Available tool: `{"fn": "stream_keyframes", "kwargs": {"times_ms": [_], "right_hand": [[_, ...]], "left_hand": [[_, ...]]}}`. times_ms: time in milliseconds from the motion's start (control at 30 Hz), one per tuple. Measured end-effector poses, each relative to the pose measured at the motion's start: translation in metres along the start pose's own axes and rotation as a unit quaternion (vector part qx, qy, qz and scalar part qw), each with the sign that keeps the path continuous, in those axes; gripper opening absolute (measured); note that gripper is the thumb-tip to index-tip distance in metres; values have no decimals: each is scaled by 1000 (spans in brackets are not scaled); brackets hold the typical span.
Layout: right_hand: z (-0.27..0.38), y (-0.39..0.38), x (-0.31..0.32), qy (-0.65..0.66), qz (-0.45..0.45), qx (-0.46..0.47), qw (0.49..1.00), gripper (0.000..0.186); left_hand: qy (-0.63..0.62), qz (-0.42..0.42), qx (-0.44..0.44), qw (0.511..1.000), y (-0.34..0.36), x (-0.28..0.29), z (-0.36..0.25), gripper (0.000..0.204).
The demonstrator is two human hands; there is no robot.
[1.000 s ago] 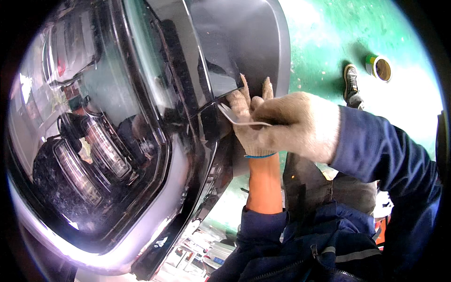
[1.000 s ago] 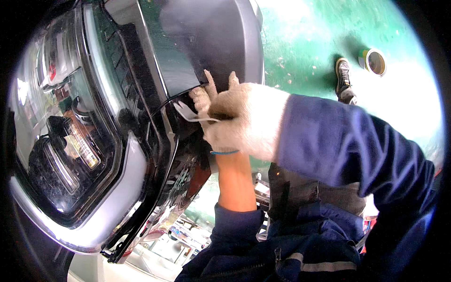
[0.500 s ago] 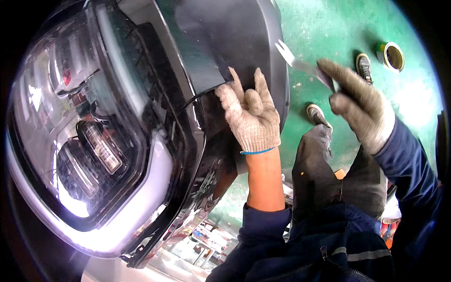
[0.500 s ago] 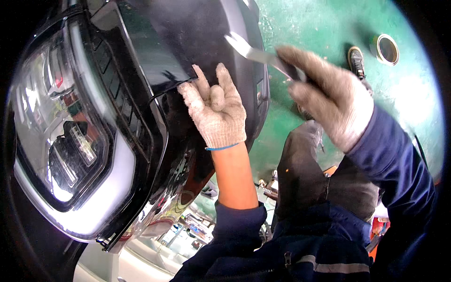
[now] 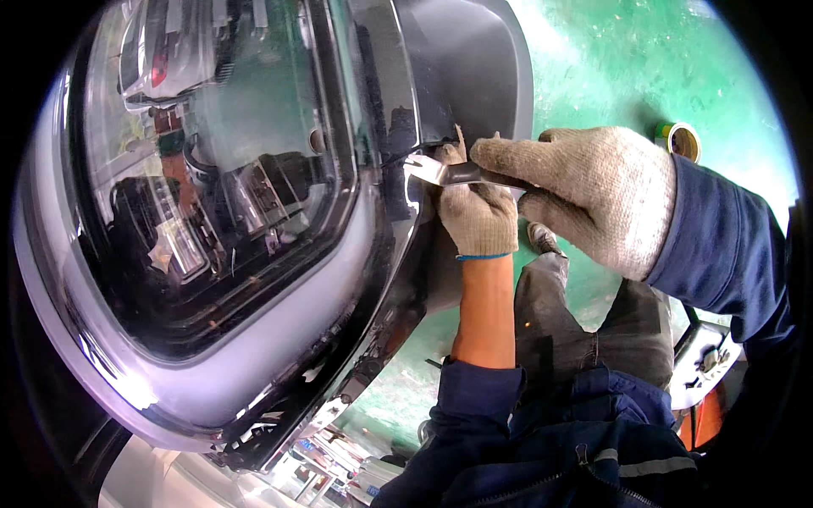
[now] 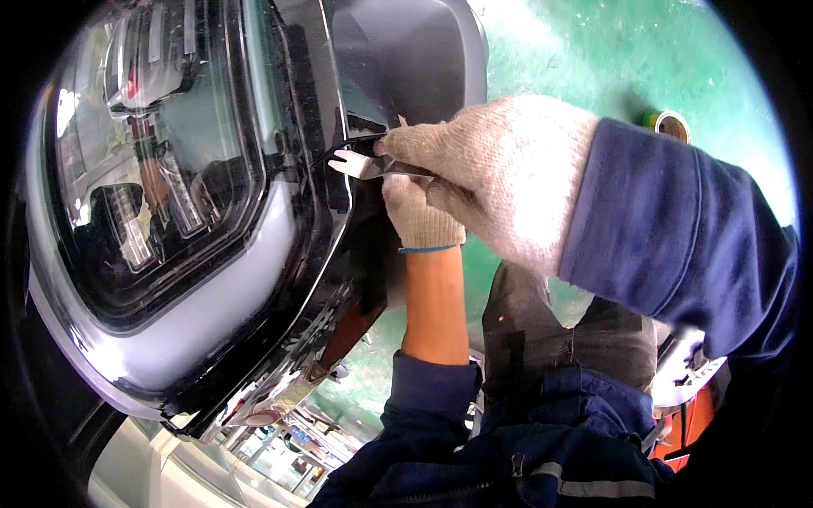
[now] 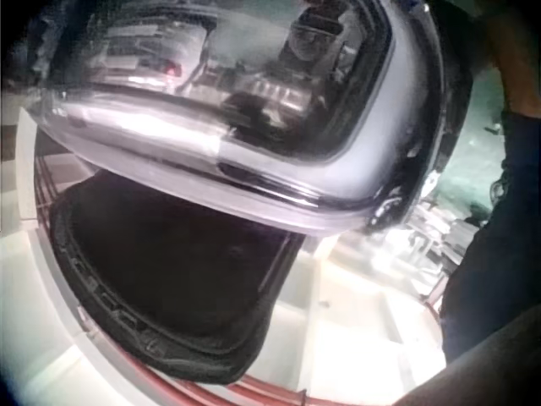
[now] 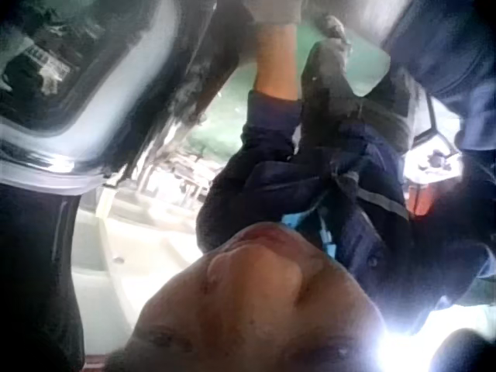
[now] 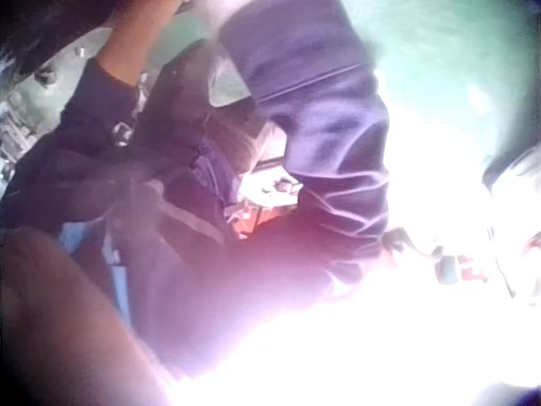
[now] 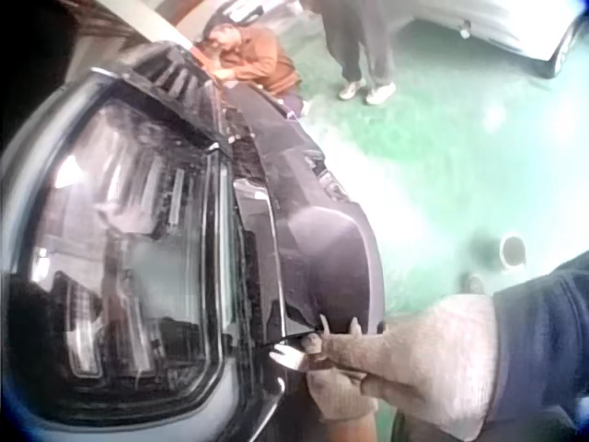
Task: The person aligns and secures the front bumper to the car using both hands, repeatedly pressing clips and edges into place. A coworker assists on the opposite side of the bumper. The person also uses a small metal tool to pry and adjust the bumper edge near the headlight.
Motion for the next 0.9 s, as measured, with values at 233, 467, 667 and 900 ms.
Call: {"fn": "stream_keyframes", "kwargs": {"times_ms": [233, 467, 667, 900], "right_hand": [[6, 27, 9, -56, 74, -4, 996, 45], [12, 53, 25, -90, 123, -32, 988, 35], [20, 67, 34, -162, 152, -23, 975, 32], [38, 86, 27, -160, 195, -54, 966, 31]], "left_hand": [[225, 85, -173, 955, 22, 40, -5, 36], [-23, -50, -21, 998, 0, 4, -4, 20], [-11, -71, -9, 997, 3, 9, 0, 18], [-68, 19, 24, 997, -6, 3, -9, 38]]}}
Point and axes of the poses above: each hand's wrist, its own y-axis towards the middle knuckle, its own x-axis out of the back of the hand, z = x × y, the point moved 4 cm from there along y, towards the middle knuckle, and after that the axes turned 15 degrees about -y, right-handed, at the moved point
